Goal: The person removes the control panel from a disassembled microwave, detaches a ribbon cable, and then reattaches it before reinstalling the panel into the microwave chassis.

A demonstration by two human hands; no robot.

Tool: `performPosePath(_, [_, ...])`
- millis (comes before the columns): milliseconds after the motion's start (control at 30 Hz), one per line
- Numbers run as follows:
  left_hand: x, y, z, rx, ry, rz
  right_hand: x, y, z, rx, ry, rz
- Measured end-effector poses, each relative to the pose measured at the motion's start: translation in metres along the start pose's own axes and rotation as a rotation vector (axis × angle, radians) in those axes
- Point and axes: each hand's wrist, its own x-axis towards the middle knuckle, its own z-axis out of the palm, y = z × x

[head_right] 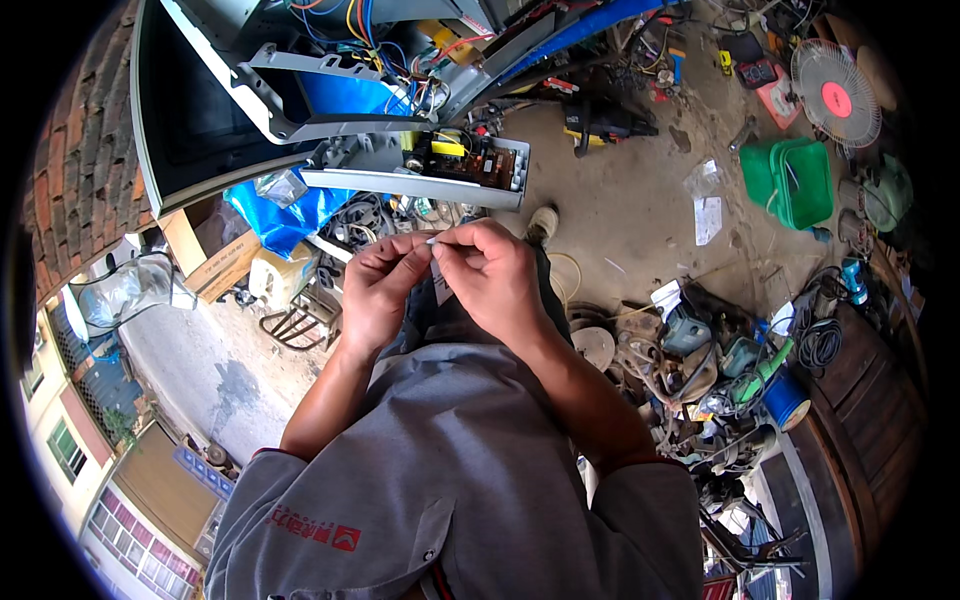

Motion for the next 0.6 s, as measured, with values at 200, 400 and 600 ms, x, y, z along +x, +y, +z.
performPosePath(200, [-0.003,0.004,0.004,0.168,0.017,0.098,0.006,-0.005,-0.008,0.053,-0.112,0.216])
performPosePath(400, [-0.002,-0.001,0.000,0.233,0.023,0.191,0.009,-0.001,-0.008,0.090,-0.124,0.245])
performPosePath(600, [-0.003,0.000,0.001,0.240,0.029,0.190,0.010,-0.001,-0.009,0.139,-0.145,0.262])
